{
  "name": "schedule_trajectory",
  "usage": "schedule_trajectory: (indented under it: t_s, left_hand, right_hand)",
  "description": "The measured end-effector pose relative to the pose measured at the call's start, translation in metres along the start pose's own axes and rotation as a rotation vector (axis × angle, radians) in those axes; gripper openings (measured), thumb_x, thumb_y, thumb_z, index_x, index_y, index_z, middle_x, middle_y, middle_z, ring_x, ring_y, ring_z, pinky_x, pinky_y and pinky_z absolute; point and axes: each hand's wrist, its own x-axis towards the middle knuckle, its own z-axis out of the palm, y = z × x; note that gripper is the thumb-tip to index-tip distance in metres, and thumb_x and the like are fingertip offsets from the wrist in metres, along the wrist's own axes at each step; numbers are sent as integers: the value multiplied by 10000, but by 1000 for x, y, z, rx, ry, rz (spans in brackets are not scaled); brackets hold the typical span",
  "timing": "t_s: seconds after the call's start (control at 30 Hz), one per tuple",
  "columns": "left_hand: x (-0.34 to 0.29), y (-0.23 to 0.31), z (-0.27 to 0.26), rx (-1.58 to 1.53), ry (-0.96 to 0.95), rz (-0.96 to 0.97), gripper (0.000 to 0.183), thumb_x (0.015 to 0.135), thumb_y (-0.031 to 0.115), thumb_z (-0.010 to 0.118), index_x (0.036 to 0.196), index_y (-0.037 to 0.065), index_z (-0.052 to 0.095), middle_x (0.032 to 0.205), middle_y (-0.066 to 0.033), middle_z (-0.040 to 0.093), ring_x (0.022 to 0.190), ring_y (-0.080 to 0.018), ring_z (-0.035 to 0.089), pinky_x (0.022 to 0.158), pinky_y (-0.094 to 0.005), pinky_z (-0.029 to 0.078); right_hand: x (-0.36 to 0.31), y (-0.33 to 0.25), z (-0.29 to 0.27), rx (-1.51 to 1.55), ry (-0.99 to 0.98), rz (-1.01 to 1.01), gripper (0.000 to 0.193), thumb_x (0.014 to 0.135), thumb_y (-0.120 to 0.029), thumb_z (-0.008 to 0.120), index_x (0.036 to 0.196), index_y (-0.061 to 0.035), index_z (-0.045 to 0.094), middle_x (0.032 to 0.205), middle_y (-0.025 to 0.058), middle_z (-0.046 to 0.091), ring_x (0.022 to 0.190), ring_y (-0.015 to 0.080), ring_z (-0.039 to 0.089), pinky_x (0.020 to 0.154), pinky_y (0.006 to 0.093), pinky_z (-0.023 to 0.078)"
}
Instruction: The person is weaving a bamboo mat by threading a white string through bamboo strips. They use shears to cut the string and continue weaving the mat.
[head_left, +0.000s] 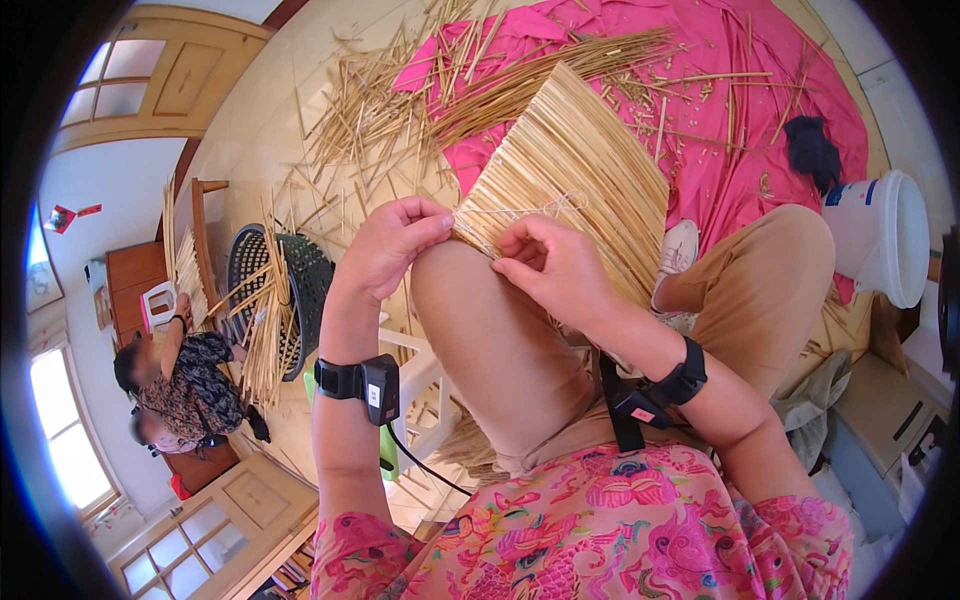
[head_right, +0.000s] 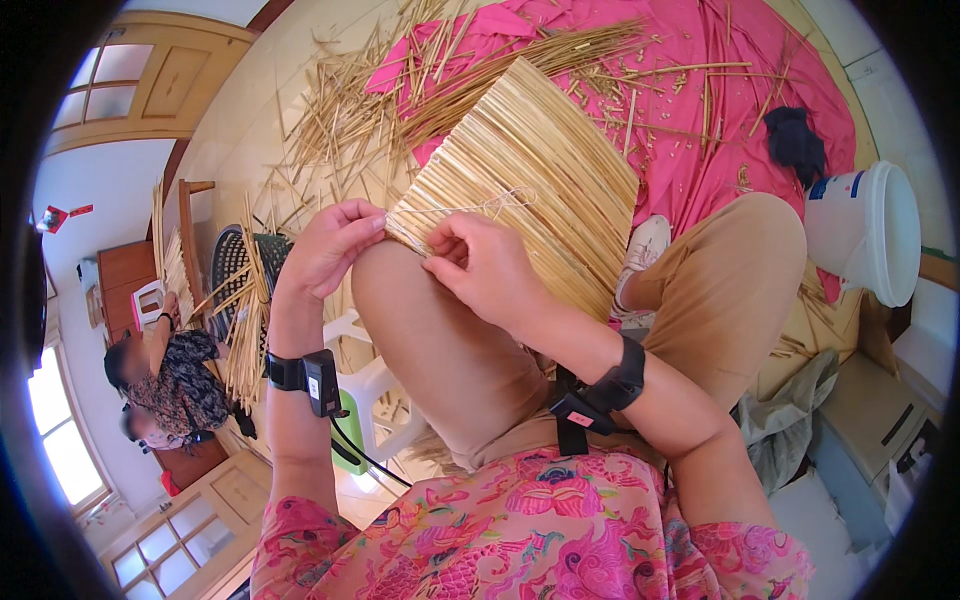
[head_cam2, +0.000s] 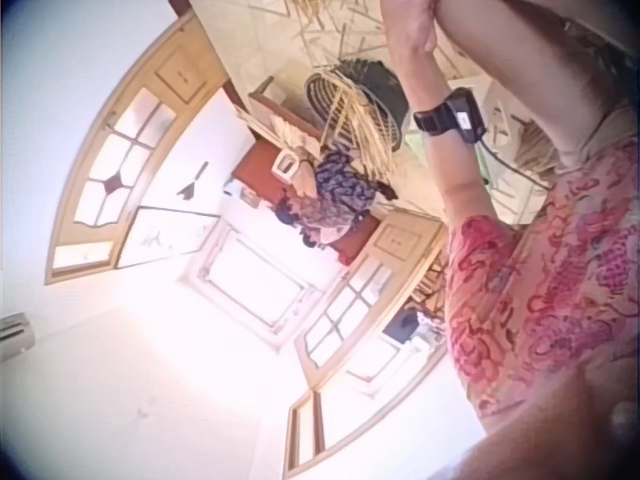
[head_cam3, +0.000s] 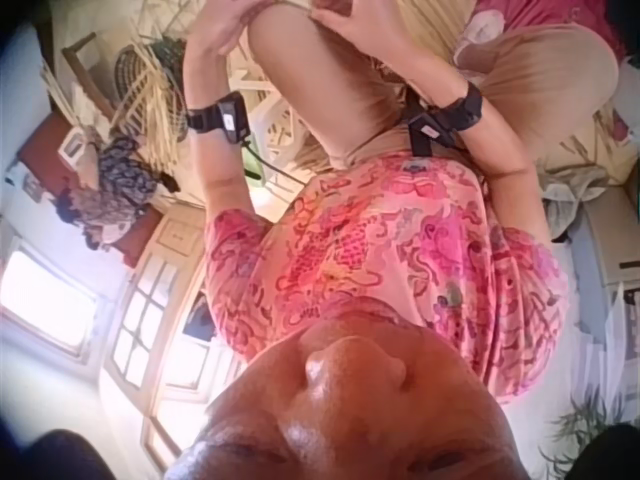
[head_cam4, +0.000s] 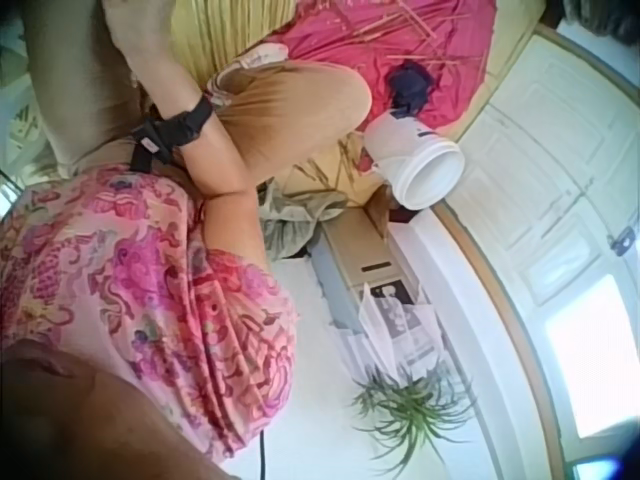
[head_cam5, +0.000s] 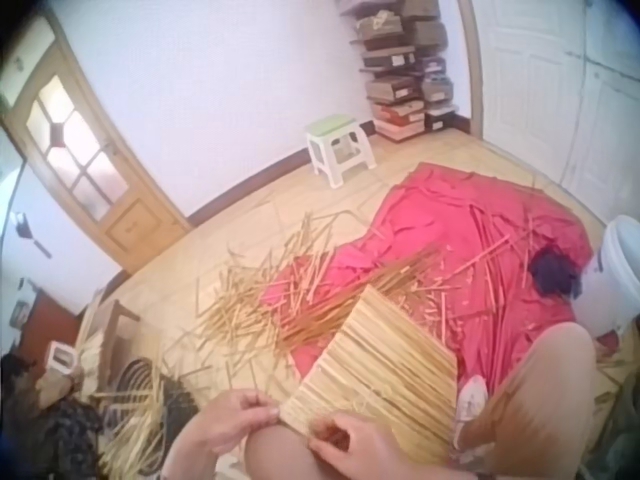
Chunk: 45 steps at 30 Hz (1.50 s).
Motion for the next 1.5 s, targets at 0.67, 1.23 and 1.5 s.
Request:
schedule_trajectory:
  t_s: [0.67, 1.23, 1.5]
  left_hand:
    - [-1, -1, -3, 34, -26, 9, 160, 909, 76, 682, 1048, 2, 652, 969, -38, 676, 888, -102, 634, 836, -240, 515]
    - [0, 6, 10, 169, 100, -19, 210, 819, 49, 668, 1017, -14, 639, 923, -48, 654, 831, -116, 608, 789, -237, 504]
    - [-6, 12, 26, 266, 91, 134, 393, 819, 72, 631, 1207, 12, 602, 1042, -41, 599, 870, -79, 560, 786, -215, 478]
  right_hand:
    - [54, -16, 11, -363, 98, -259, 214, 842, -235, 728, 846, -23, 697, 774, 123, 686, 652, 237, 654, 629, 355, 523]
    - [118, -46, 9, -141, -102, -220, 134, 928, -131, 636, 887, -3, 624, 812, 54, 683, 676, 111, 586, 623, 295, 481]
    - [88, -40, -37, 516, -74, 3, 137, 1024, -174, 539, 954, -58, 552, 853, 87, 705, 758, 147, 666, 580, 246, 481]
